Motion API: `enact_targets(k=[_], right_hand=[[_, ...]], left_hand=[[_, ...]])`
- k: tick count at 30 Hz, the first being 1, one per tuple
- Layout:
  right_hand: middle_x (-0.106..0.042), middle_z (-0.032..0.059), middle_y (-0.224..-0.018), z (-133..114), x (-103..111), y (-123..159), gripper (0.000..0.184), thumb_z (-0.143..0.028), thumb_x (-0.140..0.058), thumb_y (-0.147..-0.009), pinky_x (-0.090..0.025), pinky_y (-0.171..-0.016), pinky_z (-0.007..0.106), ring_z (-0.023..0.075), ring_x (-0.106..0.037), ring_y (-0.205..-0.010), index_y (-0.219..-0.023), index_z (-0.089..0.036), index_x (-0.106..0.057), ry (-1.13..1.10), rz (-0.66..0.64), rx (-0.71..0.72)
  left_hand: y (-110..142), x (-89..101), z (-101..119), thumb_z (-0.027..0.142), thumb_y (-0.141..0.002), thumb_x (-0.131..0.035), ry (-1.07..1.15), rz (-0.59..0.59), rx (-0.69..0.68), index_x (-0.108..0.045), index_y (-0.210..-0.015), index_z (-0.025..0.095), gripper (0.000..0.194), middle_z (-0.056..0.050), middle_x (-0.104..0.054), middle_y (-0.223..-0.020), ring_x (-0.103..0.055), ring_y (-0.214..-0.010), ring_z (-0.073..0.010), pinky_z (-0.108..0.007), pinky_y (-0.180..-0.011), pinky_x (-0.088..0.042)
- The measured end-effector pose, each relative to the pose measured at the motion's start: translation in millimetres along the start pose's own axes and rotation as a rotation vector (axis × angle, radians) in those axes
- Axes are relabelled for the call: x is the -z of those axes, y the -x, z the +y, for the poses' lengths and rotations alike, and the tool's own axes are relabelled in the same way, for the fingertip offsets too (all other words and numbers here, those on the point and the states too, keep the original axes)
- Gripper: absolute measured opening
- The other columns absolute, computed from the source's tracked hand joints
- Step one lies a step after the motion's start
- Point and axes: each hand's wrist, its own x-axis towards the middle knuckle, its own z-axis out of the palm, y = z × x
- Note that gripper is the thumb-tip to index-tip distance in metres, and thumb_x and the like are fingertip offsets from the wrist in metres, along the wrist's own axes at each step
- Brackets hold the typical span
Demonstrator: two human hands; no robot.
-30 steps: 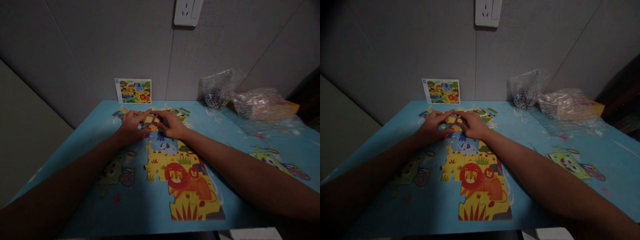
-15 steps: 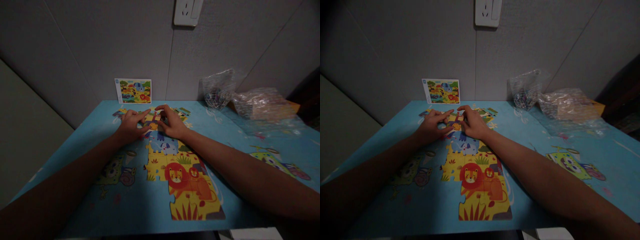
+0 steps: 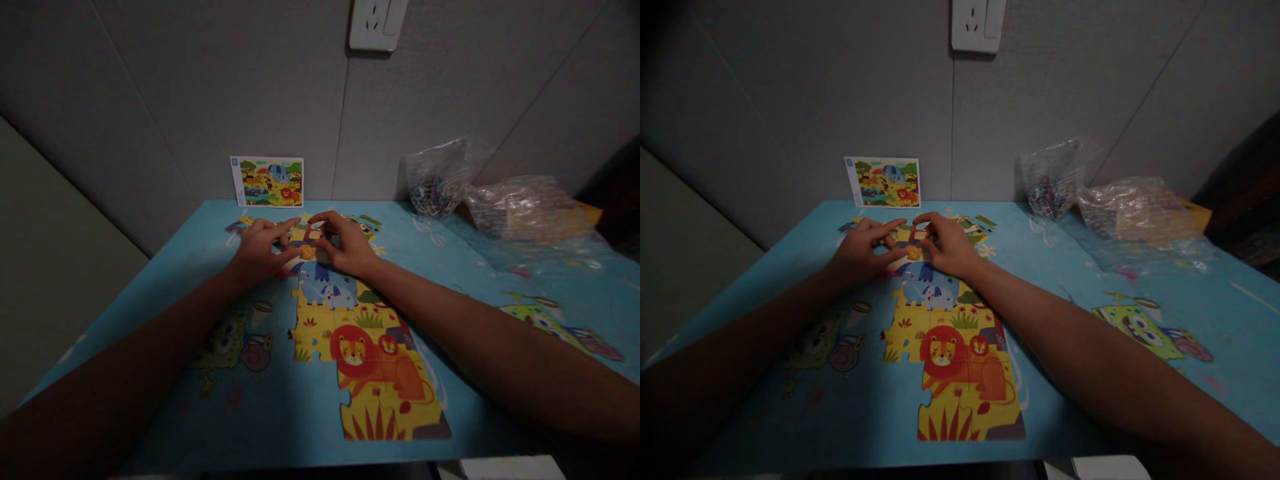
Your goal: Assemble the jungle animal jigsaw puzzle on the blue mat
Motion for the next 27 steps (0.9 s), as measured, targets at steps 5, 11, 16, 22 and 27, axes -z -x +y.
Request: enact_targets(k=[5, 11, 16, 22, 27], right_hand=[[-0.067, 0.0004, -0.076, -2.6, -0.1, 0.0, 0.021, -0.018, -0.062, -0.085, -0.044, -0.073, 0.029, 0.0151, -0.059, -0.071, -0.106, -0.018, -0.066, -0.036, -0.046, -0.027], [-0.065, -0.0003, -0.066, -5.4, 2.1, 1.1, 0.018, -0.030, -0.060, -0.088, -0.042, -0.066, 0.027, 0.0133, -0.057, -0.062, -0.094, -0.015, -0.068, -0.083, -0.039, -0.032], [-0.054, -0.0023, -0.055, -0.2, 0.6, 0.4, 0.025, -0.034, -0.054, -0.089, -0.035, -0.057, 0.027, 0.0113, -0.045, -0.051, -0.073, -0.017, -0.064, 0.050, 0.139, -0.157], [-0.050, -0.0032, -0.052, 3.9, -1.2, -0.7, 0.025, -0.035, -0.054, -0.088, -0.030, -0.056, 0.028, 0.0109, -0.041, -0.049, -0.071, -0.018, -0.063, 0.089, 0.228, -0.207], [-0.050, -0.0029, -0.052, 3.7, -0.5, -1.6, 0.026, -0.034, -0.054, -0.087, -0.031, -0.056, 0.028, 0.0110, -0.041, -0.049, -0.071, -0.018, -0.064, 0.112, 0.217, -0.206]], left_hand=[[0.1, 1.3, 2.6, 0.042, -0.085, -0.061, 0.043, 0.082, 0.051, -0.074, -0.102, 0.016, 0.034, -0.004, -0.072, -0.073, -0.061, -0.083, -0.0237, -0.037, -0.084, -0.047], [3.1, 4.5, 14.3, 0.040, -0.085, -0.054, 0.073, 0.024, 0.096, -0.067, -0.085, 0.017, 0.026, -0.004, -0.071, -0.075, -0.060, -0.071, -0.0189, -0.032, -0.073, -0.046], [0.8, 19.4, 16.1, 0.040, -0.086, -0.051, -0.048, 0.076, 0.195, -0.063, -0.077, 0.019, 0.026, -0.003, -0.065, -0.067, -0.058, -0.071, -0.0193, -0.030, -0.066, -0.042], [-6.2, 35.6, 8.1, 0.033, -0.084, -0.047, -0.193, 0.178, 0.390, -0.062, -0.074, 0.019, 0.023, -0.002, -0.056, -0.061, -0.054, -0.066, -0.0199, -0.031, -0.063, -0.037], [-7.6, 39.4, 9.4, 0.034, -0.080, -0.049, -0.236, 0.036, 0.431, -0.066, -0.068, 0.019, 0.025, -0.003, -0.055, -0.056, -0.052, -0.059, -0.0198, -0.030, -0.058, -0.034]])
